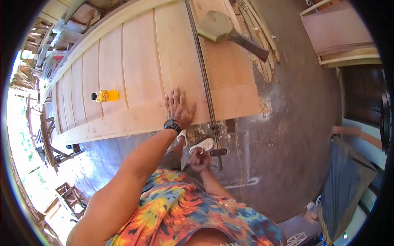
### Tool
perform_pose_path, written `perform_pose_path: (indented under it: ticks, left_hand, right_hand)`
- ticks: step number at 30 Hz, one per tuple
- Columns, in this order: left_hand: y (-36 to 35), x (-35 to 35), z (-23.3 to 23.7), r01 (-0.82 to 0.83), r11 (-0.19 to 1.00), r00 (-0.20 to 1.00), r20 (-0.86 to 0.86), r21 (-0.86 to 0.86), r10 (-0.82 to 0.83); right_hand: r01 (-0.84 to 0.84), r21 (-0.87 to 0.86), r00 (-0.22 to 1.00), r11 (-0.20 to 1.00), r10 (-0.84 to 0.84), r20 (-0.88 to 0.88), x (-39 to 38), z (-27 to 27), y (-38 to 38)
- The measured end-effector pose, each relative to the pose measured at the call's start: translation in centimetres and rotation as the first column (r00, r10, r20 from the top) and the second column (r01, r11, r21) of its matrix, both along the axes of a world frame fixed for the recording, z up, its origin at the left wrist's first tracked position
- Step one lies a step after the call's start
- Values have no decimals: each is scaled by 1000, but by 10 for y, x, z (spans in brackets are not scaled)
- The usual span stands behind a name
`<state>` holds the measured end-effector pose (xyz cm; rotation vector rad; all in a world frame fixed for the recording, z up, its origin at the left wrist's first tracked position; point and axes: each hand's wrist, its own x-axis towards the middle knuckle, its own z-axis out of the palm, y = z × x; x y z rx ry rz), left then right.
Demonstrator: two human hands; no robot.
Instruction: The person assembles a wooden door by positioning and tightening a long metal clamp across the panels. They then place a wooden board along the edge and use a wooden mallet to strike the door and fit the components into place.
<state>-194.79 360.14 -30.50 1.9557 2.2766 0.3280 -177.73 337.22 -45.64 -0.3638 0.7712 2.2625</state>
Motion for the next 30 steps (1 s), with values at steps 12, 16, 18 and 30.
perform_pose_path:
  ticks: [12,16,18,30]
  left_hand:
    - [3,-1,7,-6,998,999,36,-69,9]
    - [2,-2,6,-18,997,998,59,-76,23]
    - [3,-2,7,-20,995,998,52,-93,25]
    - [3,-5,8,-16,994,993,112,-105,28]
  right_hand:
    - [152,-582,847,799,199,494,17,219,31]
    - [-188,-524,737,831,472,483,26,194,41]
    - [-341,-467,712,816,549,438,40,194,47]
    - [-819,-67,-507,-570,665,549,163,190,199]
